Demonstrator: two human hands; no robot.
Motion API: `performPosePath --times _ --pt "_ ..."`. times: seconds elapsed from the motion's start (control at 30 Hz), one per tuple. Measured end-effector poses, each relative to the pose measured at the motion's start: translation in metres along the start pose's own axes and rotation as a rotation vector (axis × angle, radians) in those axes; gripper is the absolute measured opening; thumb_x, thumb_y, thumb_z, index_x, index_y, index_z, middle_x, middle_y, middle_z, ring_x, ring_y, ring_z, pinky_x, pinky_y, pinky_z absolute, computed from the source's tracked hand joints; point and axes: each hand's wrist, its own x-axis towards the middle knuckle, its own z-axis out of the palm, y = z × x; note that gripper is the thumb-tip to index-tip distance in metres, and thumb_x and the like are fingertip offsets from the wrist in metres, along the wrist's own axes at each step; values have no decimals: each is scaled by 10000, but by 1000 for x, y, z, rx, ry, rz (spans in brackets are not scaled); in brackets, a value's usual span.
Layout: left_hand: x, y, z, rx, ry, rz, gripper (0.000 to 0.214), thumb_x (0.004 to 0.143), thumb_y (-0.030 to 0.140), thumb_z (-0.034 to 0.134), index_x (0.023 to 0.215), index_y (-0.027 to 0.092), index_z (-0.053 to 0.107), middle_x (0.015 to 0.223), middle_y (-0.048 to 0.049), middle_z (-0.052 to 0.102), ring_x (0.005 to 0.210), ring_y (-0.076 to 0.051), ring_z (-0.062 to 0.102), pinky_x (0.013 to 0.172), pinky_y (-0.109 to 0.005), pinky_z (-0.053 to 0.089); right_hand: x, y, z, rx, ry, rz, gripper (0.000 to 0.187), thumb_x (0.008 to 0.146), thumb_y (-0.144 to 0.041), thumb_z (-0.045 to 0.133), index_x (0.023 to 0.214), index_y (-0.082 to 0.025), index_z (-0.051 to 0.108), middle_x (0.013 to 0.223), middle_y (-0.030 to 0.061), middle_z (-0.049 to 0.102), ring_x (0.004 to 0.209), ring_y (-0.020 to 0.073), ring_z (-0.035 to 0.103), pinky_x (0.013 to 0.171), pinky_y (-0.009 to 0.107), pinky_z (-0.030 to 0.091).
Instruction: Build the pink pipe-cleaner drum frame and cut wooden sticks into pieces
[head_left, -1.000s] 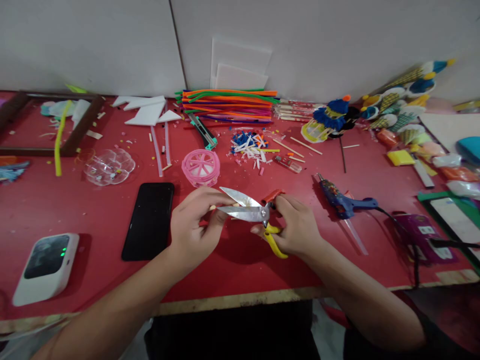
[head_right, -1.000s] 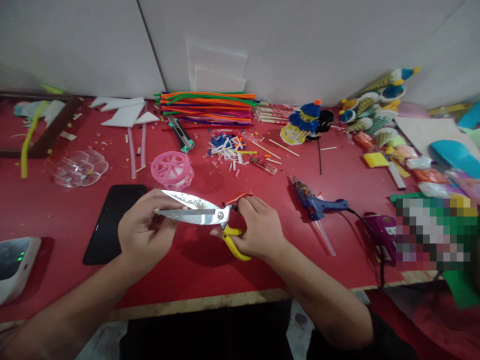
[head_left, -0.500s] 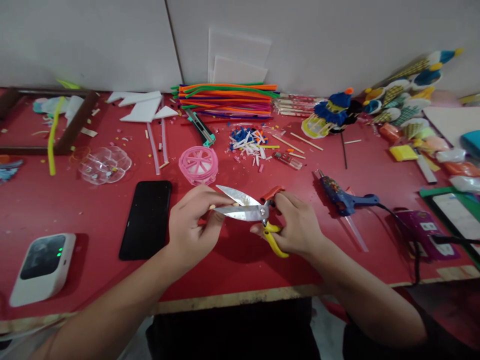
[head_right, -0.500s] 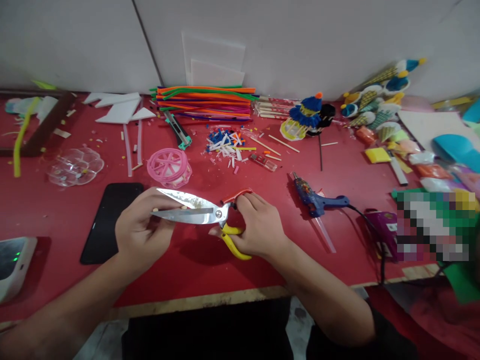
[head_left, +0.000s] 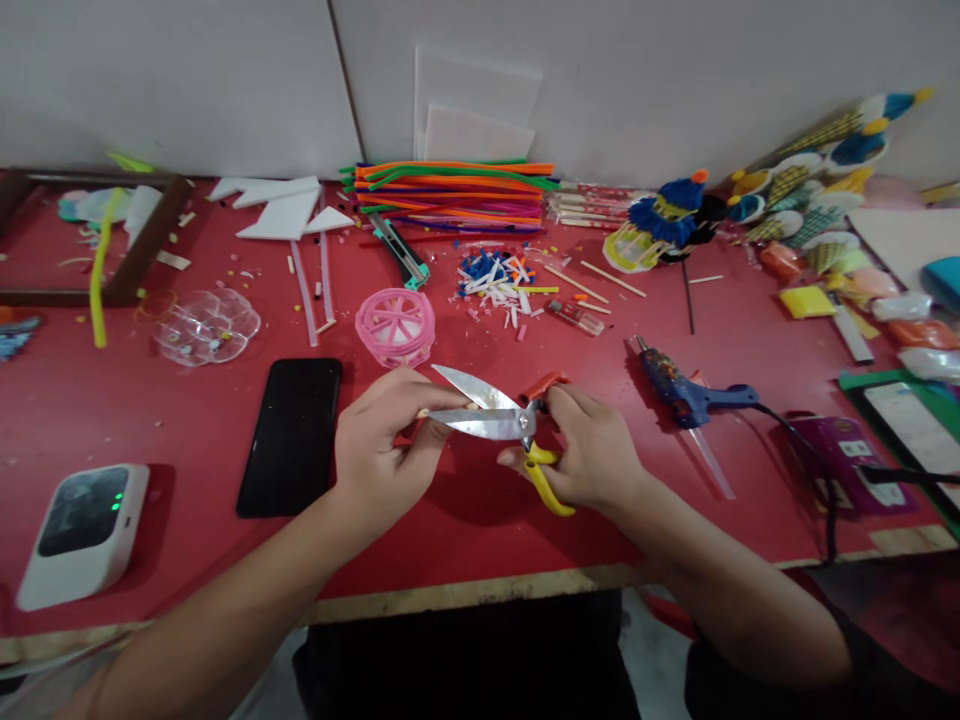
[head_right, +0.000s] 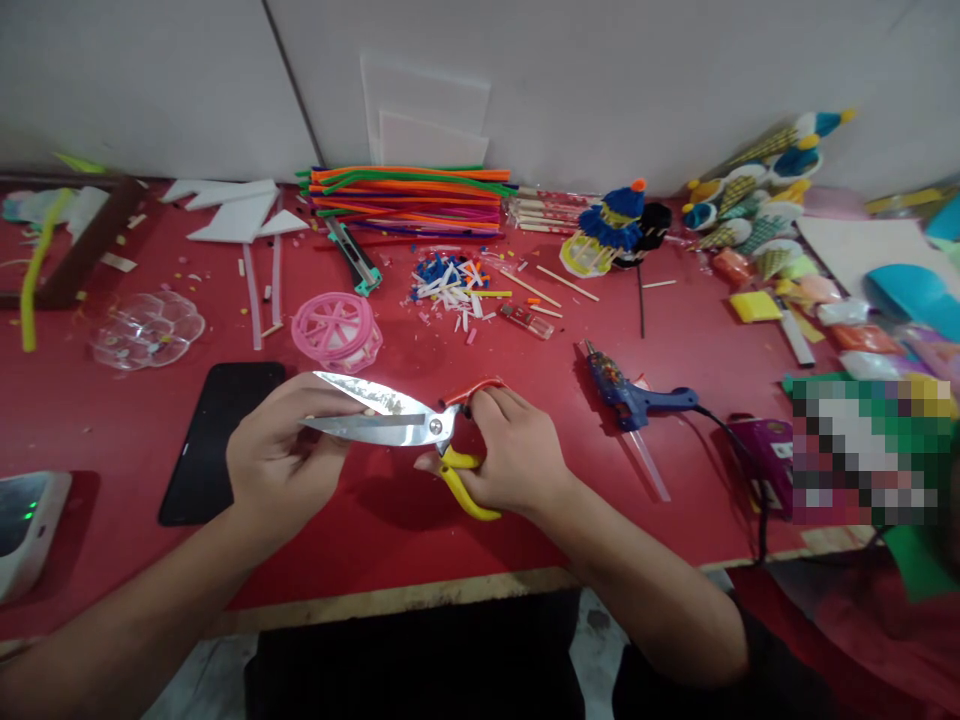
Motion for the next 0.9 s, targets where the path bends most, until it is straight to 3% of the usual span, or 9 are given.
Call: performPosePath --times 0.17,0.53,0.9 --pt "-1 -1 1 0 -15 2 223 817 22 568 836 219 672 761 0 689 655 -116 615 542 -224 480 -2 1 2 -6 31 6 456 830 -663 453 679 -233 421 587 12 508 528 148 459 512 279 306" --pt "-1 -3 1 26 -28 1 208 810 16 548 797 182 672 752 -7 683 644 -102 614 550 -206 479 -5 2 5 -19 -45 101 540 764 -759 440 618 -243 370 500 -38 396 438 105 371 468 253 273" --pt "-2 -2 1 44 -51 -3 211 826 28 540 813 196 668 789 -6 702 680 -114 634 566 -221 483 -5 4 5 -17 -136 135 508 777 -737 406 650 -246 380 511 2 485 443 140 474 475 267 325"
